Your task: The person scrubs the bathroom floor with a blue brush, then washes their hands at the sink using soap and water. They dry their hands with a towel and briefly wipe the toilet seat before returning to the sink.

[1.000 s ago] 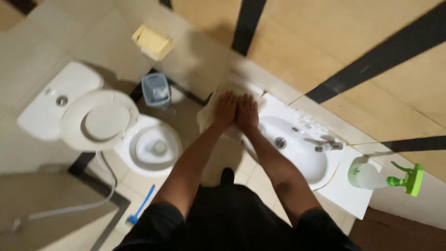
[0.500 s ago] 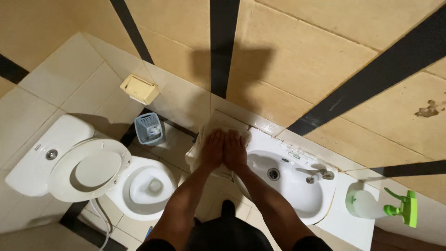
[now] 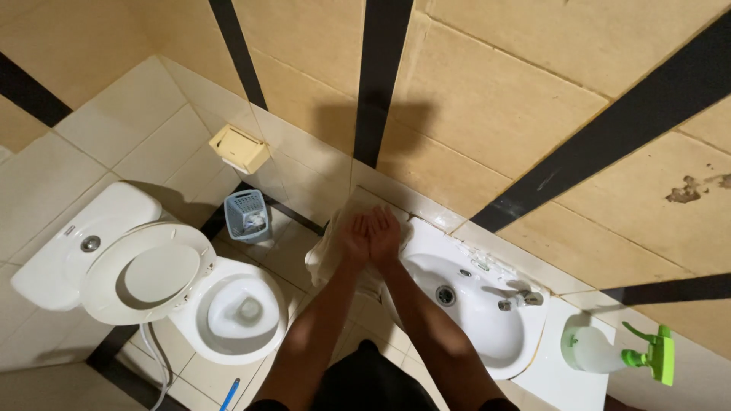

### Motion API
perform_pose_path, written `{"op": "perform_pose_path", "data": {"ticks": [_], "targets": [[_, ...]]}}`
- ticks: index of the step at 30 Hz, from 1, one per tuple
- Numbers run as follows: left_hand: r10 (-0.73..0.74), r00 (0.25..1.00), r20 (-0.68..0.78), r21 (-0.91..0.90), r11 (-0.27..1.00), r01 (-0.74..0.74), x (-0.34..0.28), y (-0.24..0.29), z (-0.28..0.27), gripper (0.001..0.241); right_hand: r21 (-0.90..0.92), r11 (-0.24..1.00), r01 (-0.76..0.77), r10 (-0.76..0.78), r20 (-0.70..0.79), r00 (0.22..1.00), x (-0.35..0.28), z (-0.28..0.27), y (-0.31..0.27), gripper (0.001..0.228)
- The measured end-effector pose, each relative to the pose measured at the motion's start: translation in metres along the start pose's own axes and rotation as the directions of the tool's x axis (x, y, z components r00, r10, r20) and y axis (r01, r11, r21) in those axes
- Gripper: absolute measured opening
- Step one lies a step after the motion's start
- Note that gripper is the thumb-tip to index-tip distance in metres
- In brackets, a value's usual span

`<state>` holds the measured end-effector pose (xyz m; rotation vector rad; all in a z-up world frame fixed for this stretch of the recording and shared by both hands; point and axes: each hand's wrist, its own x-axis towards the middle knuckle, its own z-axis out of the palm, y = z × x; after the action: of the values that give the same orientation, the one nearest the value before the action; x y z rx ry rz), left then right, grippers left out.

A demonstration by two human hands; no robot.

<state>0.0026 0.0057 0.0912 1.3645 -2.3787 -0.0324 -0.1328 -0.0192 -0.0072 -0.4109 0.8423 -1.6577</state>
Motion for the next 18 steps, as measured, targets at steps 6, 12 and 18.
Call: {"op": "perform_pose_path", "data": {"ticks": [6,12,18], "targets": [[-0.023,1.000,0.001,0.024,0.999,0.023,0.009,0.008,-0.028,0.063,0.503,0.853,-0.138,0.205,-0.080,0.976,0.032,-0.050,0.039,0.053],[-0.056,0.998,0.019,0.043,0.998,0.055,-0.006,0.011,-0.006,0.062,0.426,0.894,-0.136,0.184,-0.071,0.980,0.040,-0.065,0.051,0.046],[-0.084,0.996,0.020,0.059,0.995,0.083,-0.012,0.005,0.030,0.061,-0.850,0.264,0.456,-0.299,0.378,0.877,0.008,-0.054,0.017,0.044]]}}
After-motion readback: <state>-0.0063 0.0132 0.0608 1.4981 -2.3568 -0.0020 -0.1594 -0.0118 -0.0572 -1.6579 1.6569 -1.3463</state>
